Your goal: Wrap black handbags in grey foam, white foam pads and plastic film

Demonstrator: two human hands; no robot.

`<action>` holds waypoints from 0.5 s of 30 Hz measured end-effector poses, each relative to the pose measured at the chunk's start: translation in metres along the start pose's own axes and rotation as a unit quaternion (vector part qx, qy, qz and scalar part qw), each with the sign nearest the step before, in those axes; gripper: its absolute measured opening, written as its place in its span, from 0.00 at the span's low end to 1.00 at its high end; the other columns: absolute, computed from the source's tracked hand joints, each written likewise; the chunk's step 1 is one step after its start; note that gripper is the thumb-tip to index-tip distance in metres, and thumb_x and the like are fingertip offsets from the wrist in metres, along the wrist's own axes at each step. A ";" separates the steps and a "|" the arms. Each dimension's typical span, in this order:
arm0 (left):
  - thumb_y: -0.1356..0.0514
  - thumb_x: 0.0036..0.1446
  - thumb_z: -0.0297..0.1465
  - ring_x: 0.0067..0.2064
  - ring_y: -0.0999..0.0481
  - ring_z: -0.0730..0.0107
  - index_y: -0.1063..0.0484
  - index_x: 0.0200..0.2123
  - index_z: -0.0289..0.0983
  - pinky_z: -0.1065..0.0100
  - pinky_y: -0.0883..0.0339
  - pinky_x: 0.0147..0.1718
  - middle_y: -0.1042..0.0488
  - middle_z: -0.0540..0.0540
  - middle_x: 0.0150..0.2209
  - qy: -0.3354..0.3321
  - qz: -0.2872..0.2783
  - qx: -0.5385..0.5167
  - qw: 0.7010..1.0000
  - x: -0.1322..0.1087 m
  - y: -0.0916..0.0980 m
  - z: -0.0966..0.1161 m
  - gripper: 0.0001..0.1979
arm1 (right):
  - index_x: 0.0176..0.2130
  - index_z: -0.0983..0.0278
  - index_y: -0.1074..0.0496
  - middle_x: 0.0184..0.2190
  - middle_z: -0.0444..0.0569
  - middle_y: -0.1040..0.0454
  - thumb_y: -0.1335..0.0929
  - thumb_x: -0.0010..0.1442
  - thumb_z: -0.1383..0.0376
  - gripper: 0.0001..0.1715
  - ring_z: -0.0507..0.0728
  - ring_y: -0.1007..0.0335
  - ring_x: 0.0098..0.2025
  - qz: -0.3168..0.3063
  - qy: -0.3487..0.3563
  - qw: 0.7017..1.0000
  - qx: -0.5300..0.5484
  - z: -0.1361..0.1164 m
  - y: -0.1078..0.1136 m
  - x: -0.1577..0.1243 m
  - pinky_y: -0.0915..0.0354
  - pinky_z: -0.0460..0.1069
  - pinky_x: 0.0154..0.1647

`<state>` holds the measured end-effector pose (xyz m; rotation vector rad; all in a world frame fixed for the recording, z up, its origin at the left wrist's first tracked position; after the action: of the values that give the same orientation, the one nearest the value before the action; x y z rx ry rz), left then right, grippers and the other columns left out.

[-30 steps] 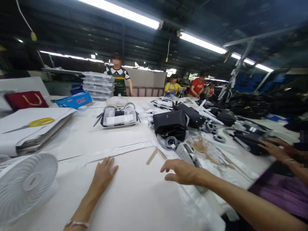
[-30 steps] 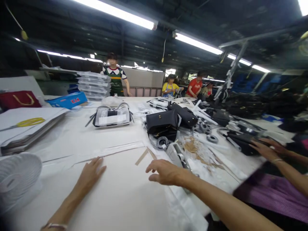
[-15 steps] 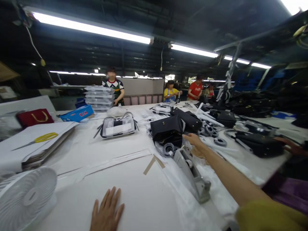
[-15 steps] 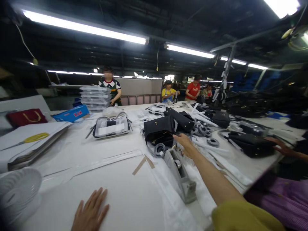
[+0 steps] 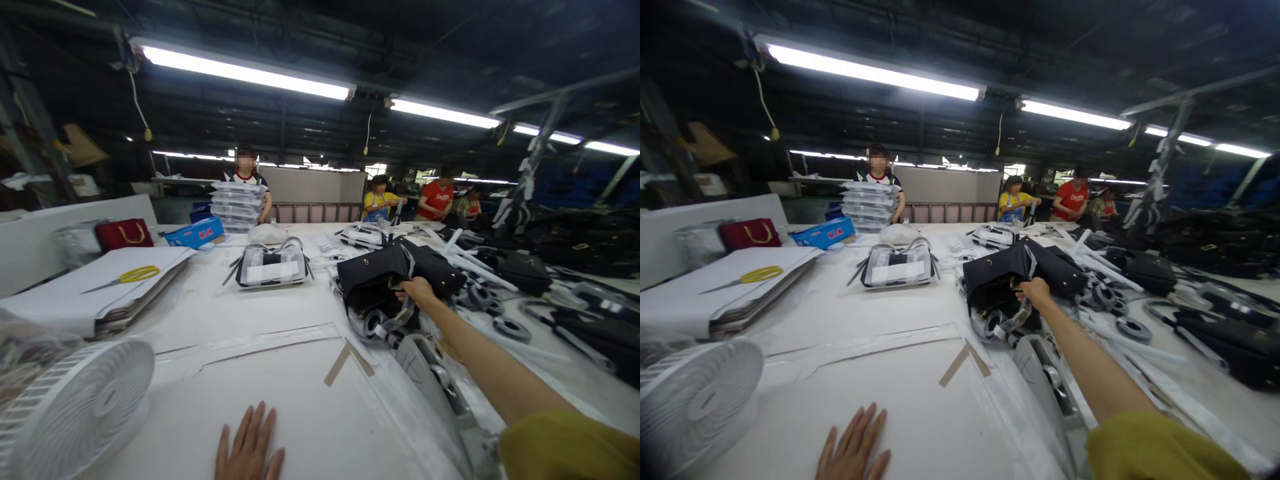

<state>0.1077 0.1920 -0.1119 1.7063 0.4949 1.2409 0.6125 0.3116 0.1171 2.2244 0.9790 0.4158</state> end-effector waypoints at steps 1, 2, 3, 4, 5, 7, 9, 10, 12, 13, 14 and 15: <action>0.49 0.64 0.37 0.61 0.31 0.49 0.38 0.64 0.51 0.41 0.39 0.56 0.33 0.47 0.63 -0.004 0.013 0.004 1.000 0.001 0.004 0.003 0.25 | 0.44 0.69 0.28 0.36 0.48 0.24 0.31 0.66 0.60 0.13 0.52 0.26 0.32 -0.007 0.010 1.000 0.000 -0.017 -0.005 -0.004 0.27 0.48 0.32; 0.48 0.64 0.36 0.61 0.31 0.49 0.37 0.64 0.50 0.41 0.41 0.56 0.33 0.46 0.63 -0.006 0.026 0.007 1.000 0.002 0.008 0.006 0.25 | 0.47 0.69 0.28 0.38 0.49 0.24 0.32 0.67 0.59 0.15 0.52 0.26 0.33 -0.015 0.024 1.000 -0.003 -0.035 -0.008 -0.009 0.26 0.48 0.33; 0.48 0.64 0.36 0.61 0.31 0.49 0.36 0.63 0.49 0.41 0.42 0.57 0.33 0.46 0.63 -0.006 0.039 0.008 0.999 0.002 0.013 0.008 0.24 | 0.48 0.69 0.29 0.39 0.49 0.24 0.32 0.68 0.59 0.16 0.52 0.25 0.34 -0.023 0.043 0.999 -0.012 -0.056 -0.011 -0.014 0.26 0.49 0.34; 0.48 0.64 0.36 0.61 0.31 0.49 0.35 0.63 0.48 0.40 0.44 0.58 0.32 0.45 0.62 -0.003 0.050 0.008 0.999 0.003 0.017 0.010 0.24 | 0.49 0.69 0.29 0.39 0.50 0.24 0.32 0.68 0.59 0.17 0.52 0.25 0.34 -0.032 0.066 0.997 -0.025 -0.079 -0.011 -0.020 0.26 0.49 0.34; 0.48 0.64 0.36 0.61 0.31 0.49 0.34 0.62 0.47 0.40 0.45 0.59 0.32 0.44 0.62 0.001 0.058 0.006 0.998 0.004 0.022 0.012 0.24 | 0.49 0.70 0.28 0.39 0.51 0.23 0.32 0.67 0.60 0.16 0.53 0.25 0.34 -0.042 0.094 0.994 -0.043 -0.104 -0.010 -0.027 0.26 0.49 0.34; 0.48 0.64 0.36 0.61 0.31 0.49 0.33 0.61 0.46 0.39 0.48 0.61 0.31 0.43 0.61 0.009 0.064 -0.005 0.998 0.005 0.028 0.015 0.23 | 0.47 0.72 0.26 0.35 0.53 0.21 0.31 0.64 0.66 0.13 0.55 0.23 0.33 -0.066 0.161 0.980 -0.093 -0.157 -0.004 -0.046 0.27 0.48 0.34; 0.47 0.64 0.37 0.62 0.32 0.50 0.33 0.62 0.44 0.40 0.49 0.63 0.30 0.42 0.61 0.017 0.057 -0.027 0.998 0.006 0.031 0.017 0.23 | 0.40 0.71 0.22 0.31 0.54 0.20 0.29 0.54 0.75 0.11 0.58 0.22 0.36 -0.095 0.238 0.954 -0.155 -0.208 0.003 -0.072 0.29 0.48 0.37; 0.47 0.64 0.38 0.62 0.32 0.50 0.34 0.62 0.43 0.40 0.49 0.63 0.30 0.41 0.60 0.025 0.054 -0.044 0.997 0.007 0.033 0.017 0.24 | 0.37 0.69 0.21 0.31 0.53 0.19 0.29 0.50 0.78 0.13 0.60 0.22 0.38 -0.110 0.277 0.936 -0.186 -0.230 0.005 -0.089 0.30 0.47 0.40; 0.47 0.65 0.39 0.61 0.31 0.51 0.38 0.64 0.39 0.41 0.48 0.64 0.29 0.39 0.60 0.054 0.059 -0.094 0.992 0.009 0.039 0.013 0.26 | 0.32 0.66 0.20 0.32 0.50 0.19 0.30 0.44 0.81 0.17 0.59 0.23 0.43 -0.136 0.348 0.896 -0.239 -0.265 0.003 -0.127 0.33 0.46 0.44; 0.47 0.65 0.39 0.61 0.31 0.52 0.40 0.65 0.38 0.40 0.48 0.64 0.30 0.38 0.60 0.074 0.067 -0.130 0.986 0.010 0.044 0.009 0.27 | 0.31 0.65 0.20 0.31 0.49 0.19 0.31 0.43 0.82 0.17 0.58 0.23 0.43 -0.147 0.376 0.877 -0.262 -0.277 -0.002 -0.148 0.34 0.46 0.45; 0.47 0.65 0.40 0.62 0.31 0.52 0.43 0.66 0.37 0.40 0.47 0.64 0.31 0.37 0.61 0.097 0.075 -0.173 0.977 0.010 0.049 0.004 0.29 | 0.30 0.66 0.20 0.30 0.48 0.19 0.31 0.44 0.82 0.16 0.57 0.24 0.42 -0.154 0.401 0.859 -0.279 -0.286 -0.007 -0.168 0.34 0.46 0.44; 0.48 0.66 0.40 0.63 0.33 0.53 0.46 0.67 0.37 0.41 0.46 0.64 0.34 0.36 0.63 0.121 0.079 -0.224 0.964 0.010 0.054 -0.001 0.30 | 0.29 0.67 0.21 0.28 0.48 0.19 0.31 0.44 0.81 0.14 0.56 0.24 0.40 -0.160 0.421 0.842 -0.296 -0.292 -0.015 -0.189 0.34 0.46 0.44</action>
<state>0.1010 0.1744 -0.0607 1.2350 0.1972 1.5533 0.3268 0.3085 0.3154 1.2432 1.3780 1.3927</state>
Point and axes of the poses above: each hand's wrist, its own x-axis towards the middle knuckle, its own y-axis out of the back of the hand, z = x × y, the point moved 8 cm from there along x, towards the middle knuckle
